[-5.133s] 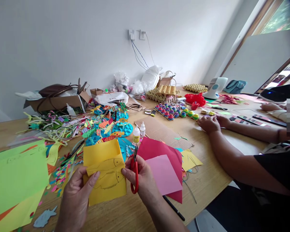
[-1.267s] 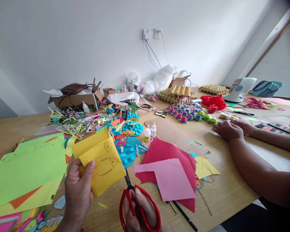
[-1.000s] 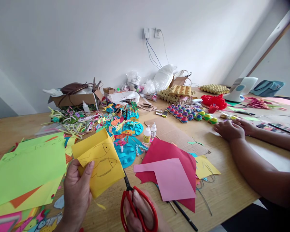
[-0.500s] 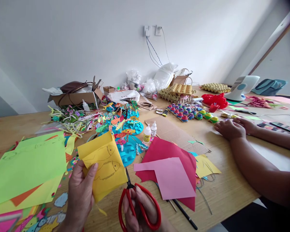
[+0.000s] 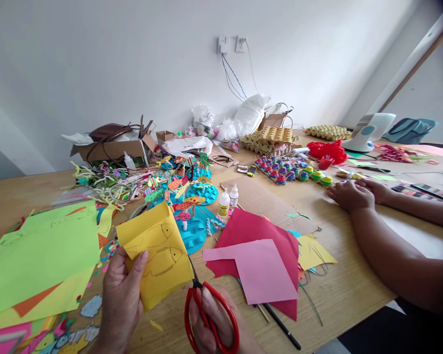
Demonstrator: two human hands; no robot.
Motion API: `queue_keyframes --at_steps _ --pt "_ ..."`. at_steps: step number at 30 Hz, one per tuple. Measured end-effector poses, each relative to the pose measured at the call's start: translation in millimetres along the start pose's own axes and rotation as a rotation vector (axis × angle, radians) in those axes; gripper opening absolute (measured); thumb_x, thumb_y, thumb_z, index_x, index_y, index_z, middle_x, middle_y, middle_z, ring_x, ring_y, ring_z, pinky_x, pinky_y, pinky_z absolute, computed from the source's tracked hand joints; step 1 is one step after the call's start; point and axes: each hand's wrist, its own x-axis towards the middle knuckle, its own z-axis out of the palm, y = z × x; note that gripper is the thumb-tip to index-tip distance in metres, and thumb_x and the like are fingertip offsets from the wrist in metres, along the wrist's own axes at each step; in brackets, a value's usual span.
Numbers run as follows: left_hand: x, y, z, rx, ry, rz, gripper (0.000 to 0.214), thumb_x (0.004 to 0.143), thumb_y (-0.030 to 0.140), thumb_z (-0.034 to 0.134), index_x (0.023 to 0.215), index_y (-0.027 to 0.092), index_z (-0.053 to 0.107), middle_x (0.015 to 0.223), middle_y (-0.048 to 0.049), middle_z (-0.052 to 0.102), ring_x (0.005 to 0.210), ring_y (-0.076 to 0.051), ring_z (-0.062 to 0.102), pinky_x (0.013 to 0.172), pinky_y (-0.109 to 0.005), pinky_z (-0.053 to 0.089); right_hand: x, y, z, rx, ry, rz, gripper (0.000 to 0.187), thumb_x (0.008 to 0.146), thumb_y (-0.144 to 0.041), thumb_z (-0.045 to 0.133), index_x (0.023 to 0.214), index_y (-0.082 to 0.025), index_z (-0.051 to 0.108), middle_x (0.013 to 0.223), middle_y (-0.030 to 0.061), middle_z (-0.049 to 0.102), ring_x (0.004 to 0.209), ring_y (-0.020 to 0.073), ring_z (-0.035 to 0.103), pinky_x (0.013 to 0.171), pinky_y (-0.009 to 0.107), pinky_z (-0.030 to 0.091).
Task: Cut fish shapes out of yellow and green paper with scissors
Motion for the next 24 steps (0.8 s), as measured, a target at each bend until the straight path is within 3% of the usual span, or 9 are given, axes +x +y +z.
queue_keyframes --at_steps 5,11,20,24 --pt "-2 0 -1.7 0.007 0.002 -0.008 0.034 0.059 0.028 0.079 0.091 0.024 0.066 0.077 0.0024 0.074 0.078 -0.024 0.071 0.073 -0.033 0.059 -1 -9 -4 -0.069 -0.058 0.077 0.055 0.084 -0.065 0.045 0.069 -0.013 0.058 0.037 -0.0051 0.041 0.030 0.0070 0.036 0.034 0.020 0.023" --pt "-6 -2 -0.1 0.022 0.013 -0.067 0.034 0.053 0.029 0.082 0.082 0.024 0.064 0.074 0.0024 0.074 0.075 -0.026 0.072 0.069 -0.034 0.060 -4 -12 -6 -0.113 -0.083 0.040 0.059 0.091 -0.059 0.037 0.077 -0.007 0.063 0.042 -0.0021 0.047 0.036 0.0068 0.043 0.039 0.019 0.024" --pt "-10 -3 2.3 -0.011 0.023 -0.120 0.039 0.051 0.028 0.082 0.086 0.024 0.065 0.076 0.0014 0.075 0.081 -0.028 0.071 0.067 -0.034 0.060 -3 -20 4 -0.113 -0.014 0.064 0.059 0.080 -0.071 0.045 0.067 -0.015 0.059 0.038 -0.0043 0.041 0.032 0.0084 0.037 0.036 0.023 0.022" --pt "-9 -5 3.0 -0.015 0.008 -0.115 0.042 0.052 0.029 0.083 0.091 0.025 0.067 0.078 0.0015 0.076 0.081 -0.028 0.072 0.066 -0.032 0.061 -2 -11 2 -0.084 0.016 0.070 0.057 0.080 -0.071 0.045 0.064 -0.018 0.054 0.033 -0.0079 0.034 0.028 0.0060 0.026 0.034 0.022 0.020"
